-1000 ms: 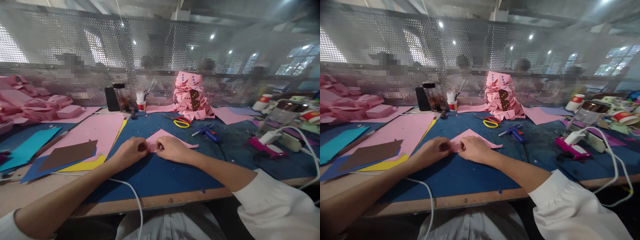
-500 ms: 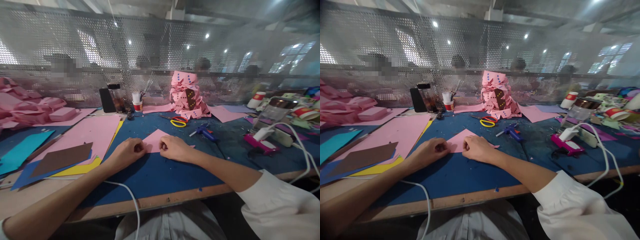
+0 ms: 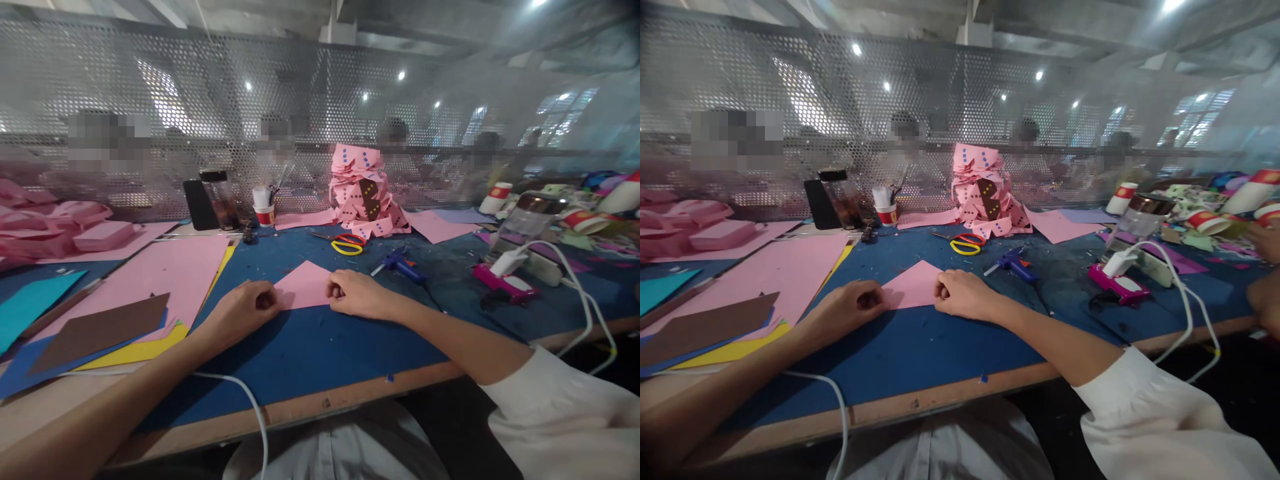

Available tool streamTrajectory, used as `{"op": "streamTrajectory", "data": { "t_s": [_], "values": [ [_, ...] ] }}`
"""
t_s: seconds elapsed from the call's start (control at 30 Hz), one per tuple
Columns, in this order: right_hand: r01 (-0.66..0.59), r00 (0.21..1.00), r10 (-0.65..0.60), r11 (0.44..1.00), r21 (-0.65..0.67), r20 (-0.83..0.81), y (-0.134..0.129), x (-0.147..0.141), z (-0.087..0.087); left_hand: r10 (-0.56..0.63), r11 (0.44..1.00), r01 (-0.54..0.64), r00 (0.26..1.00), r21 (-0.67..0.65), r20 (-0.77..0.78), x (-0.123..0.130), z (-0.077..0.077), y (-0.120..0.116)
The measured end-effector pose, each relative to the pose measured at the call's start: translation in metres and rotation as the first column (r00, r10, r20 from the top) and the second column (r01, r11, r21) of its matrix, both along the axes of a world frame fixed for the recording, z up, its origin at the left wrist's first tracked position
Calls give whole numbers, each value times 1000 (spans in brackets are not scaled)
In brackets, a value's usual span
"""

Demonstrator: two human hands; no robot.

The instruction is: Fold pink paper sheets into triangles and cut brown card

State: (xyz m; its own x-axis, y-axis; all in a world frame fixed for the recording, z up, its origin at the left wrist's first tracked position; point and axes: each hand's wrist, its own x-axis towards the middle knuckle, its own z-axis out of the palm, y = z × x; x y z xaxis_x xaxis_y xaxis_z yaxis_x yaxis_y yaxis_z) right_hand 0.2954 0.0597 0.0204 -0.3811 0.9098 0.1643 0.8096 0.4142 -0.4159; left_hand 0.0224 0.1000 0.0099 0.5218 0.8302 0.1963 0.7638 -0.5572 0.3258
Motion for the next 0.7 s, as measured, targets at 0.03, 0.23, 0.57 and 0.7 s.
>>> {"op": "streamTrajectory", "data": {
  "t_s": [0.03,0.23,0.57,0.7],
  "values": [
    [-17,1000,17,1000,-10,-1,0,3,2,-1,1000,1,1000,-5,-3,-1,0,1],
    [-90,996,91,996,8,-16,-10,25,18,-25,1000,25,1000,7,-5,-3,-1,2],
    [-119,992,120,993,25,-30,-13,30,12,-48,999,48,999,-11,7,-6,-1,3],
    [-114,993,115,991,73,-15,-10,27,7,-53,999,53,998,-7,24,-8,-5,6]
  ]
}}
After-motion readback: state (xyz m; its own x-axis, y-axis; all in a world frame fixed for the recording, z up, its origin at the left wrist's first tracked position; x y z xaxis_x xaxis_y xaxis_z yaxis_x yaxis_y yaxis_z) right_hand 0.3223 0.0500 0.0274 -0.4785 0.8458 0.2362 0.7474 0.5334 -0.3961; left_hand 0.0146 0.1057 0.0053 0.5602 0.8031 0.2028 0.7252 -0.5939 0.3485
